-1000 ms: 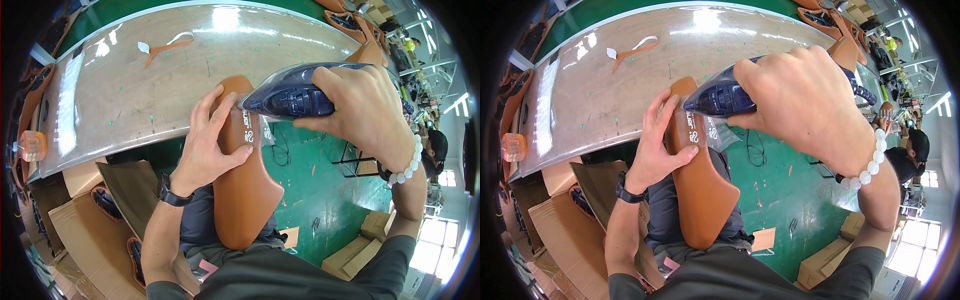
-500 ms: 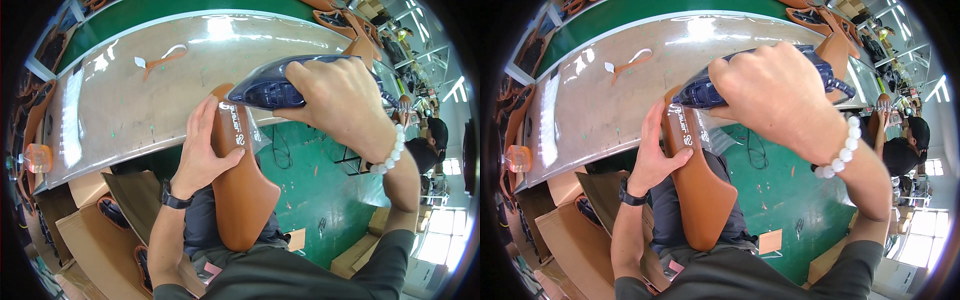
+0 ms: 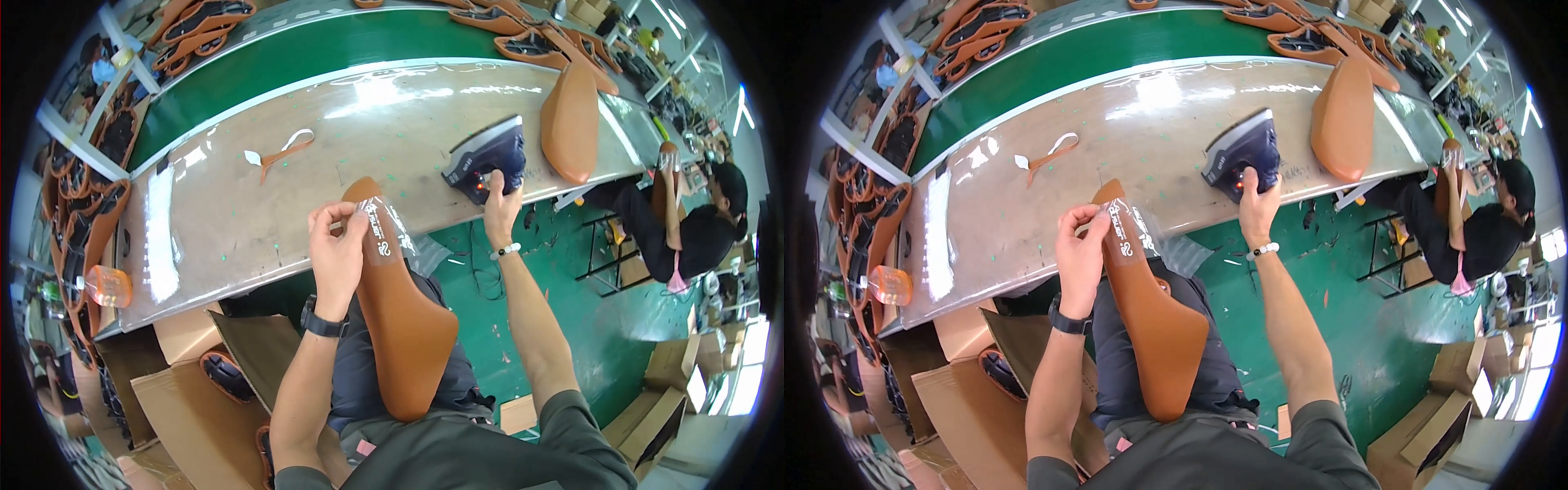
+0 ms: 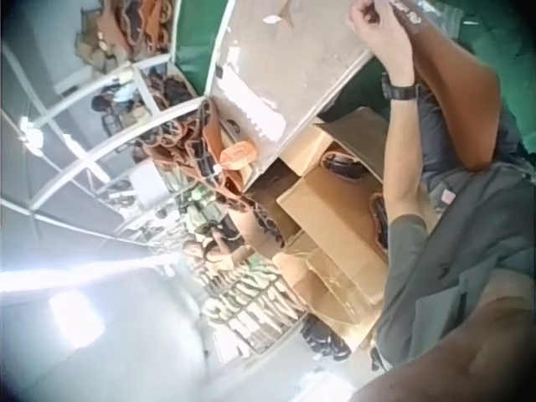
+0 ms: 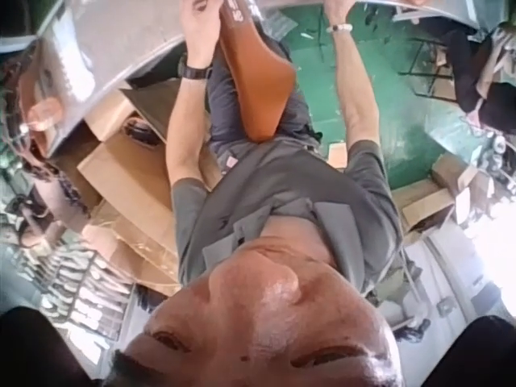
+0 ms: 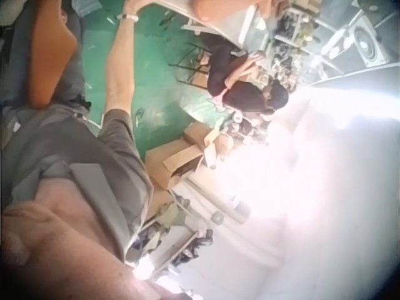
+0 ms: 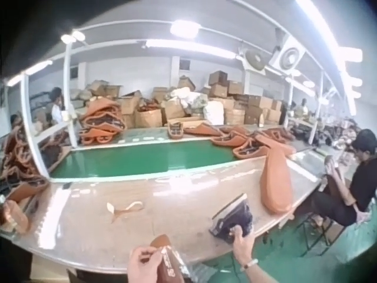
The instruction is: The worker applies heat-transfer logos to bicycle seats using an iron and then packs them into boxes.
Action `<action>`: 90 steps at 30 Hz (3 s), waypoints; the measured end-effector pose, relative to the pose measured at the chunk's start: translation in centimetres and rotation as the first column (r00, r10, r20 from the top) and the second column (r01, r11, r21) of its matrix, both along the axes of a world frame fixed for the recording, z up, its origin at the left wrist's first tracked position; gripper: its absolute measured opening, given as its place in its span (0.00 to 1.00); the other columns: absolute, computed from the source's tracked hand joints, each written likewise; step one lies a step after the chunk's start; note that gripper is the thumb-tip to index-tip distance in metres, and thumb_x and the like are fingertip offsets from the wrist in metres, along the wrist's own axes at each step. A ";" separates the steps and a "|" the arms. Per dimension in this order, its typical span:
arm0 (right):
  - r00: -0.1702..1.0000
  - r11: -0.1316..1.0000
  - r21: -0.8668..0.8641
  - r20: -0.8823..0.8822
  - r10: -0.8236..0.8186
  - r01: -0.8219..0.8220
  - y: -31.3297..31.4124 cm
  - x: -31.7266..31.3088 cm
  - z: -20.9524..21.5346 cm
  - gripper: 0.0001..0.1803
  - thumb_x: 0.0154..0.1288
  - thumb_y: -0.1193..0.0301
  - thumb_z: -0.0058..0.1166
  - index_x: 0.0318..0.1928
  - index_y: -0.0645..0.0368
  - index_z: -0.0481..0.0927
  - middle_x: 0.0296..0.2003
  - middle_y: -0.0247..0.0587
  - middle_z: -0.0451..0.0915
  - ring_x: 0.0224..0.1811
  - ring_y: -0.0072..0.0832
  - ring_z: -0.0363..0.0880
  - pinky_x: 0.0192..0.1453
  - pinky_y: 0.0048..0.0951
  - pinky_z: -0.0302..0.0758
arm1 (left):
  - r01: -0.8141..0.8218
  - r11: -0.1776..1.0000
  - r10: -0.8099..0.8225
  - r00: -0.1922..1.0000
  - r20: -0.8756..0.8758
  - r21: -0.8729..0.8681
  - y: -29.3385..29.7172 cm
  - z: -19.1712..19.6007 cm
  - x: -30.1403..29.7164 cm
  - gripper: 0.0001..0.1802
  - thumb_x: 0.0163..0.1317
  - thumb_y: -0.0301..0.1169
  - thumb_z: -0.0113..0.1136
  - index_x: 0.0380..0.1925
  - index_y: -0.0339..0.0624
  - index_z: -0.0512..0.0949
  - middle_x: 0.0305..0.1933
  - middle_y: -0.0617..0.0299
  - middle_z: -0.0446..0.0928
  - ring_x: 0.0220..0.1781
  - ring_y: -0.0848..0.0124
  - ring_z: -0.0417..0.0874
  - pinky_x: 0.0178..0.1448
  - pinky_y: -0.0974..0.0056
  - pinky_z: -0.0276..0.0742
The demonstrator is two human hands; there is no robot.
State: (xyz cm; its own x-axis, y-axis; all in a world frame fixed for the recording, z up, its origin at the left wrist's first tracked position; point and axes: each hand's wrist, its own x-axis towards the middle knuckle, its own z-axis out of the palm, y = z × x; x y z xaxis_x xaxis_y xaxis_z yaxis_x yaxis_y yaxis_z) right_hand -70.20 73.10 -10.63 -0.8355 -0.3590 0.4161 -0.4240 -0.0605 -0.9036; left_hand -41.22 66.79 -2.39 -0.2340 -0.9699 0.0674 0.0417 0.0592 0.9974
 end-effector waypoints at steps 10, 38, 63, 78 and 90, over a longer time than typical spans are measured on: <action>0.763 0.911 0.162 -0.503 0.406 -0.378 5.7 11.7 8.9 0.34 0.51 0.77 0.62 0.62 0.59 0.71 0.62 0.52 0.68 0.69 0.52 0.61 0.73 0.50 0.60 | 0.256 0.250 0.355 0.873 0.334 -0.934 3.0 1.1 0.8 0.14 0.46 0.25 0.71 0.34 0.51 0.82 0.51 0.60 0.75 0.53 0.54 0.73 0.57 0.51 0.70; 0.762 0.814 0.036 0.379 0.525 -0.579 17.0 26.5 0.0 0.13 0.76 0.74 0.47 0.52 0.67 0.81 0.47 0.39 0.83 0.49 0.22 0.80 0.55 0.22 0.74 | 0.391 0.893 -0.449 0.817 0.362 0.224 1.0 -9.9 10.8 0.20 0.77 0.44 0.45 0.47 0.39 0.78 0.36 0.60 0.82 0.32 0.74 0.83 0.27 0.71 0.77; 0.138 0.577 -0.449 0.696 0.704 -0.682 12.7 12.1 9.7 0.18 0.75 0.66 0.50 0.55 0.68 0.78 0.45 0.49 0.84 0.44 0.38 0.86 0.44 0.36 0.84 | 0.460 0.882 -0.399 0.847 0.351 -0.108 10.3 3.8 2.8 0.47 0.58 0.35 0.72 0.71 0.32 0.56 0.65 0.45 0.73 0.66 0.58 0.74 0.71 0.55 0.67; 0.975 0.871 0.492 -0.198 0.105 0.006 -5.3 -22.6 -1.4 0.20 0.64 0.66 0.60 0.52 0.66 0.80 0.36 0.50 0.85 0.39 0.42 0.84 0.47 0.39 0.78 | 0.135 0.975 -0.079 0.952 0.297 -0.175 9.8 3.1 7.2 0.19 0.66 0.19 0.58 0.57 0.33 0.72 0.42 0.56 0.82 0.45 0.72 0.81 0.53 0.67 0.76; 0.764 0.439 0.897 -0.320 0.560 0.055 -1.6 -21.2 -1.4 0.14 0.67 0.71 0.52 0.49 0.65 0.80 0.47 0.56 0.80 0.53 0.53 0.77 0.62 0.46 0.72 | -0.580 0.783 0.622 0.728 0.288 -0.226 4.6 -2.1 22.1 0.13 0.70 0.26 0.58 0.50 0.28 0.75 0.42 0.60 0.79 0.42 0.75 0.77 0.46 0.70 0.74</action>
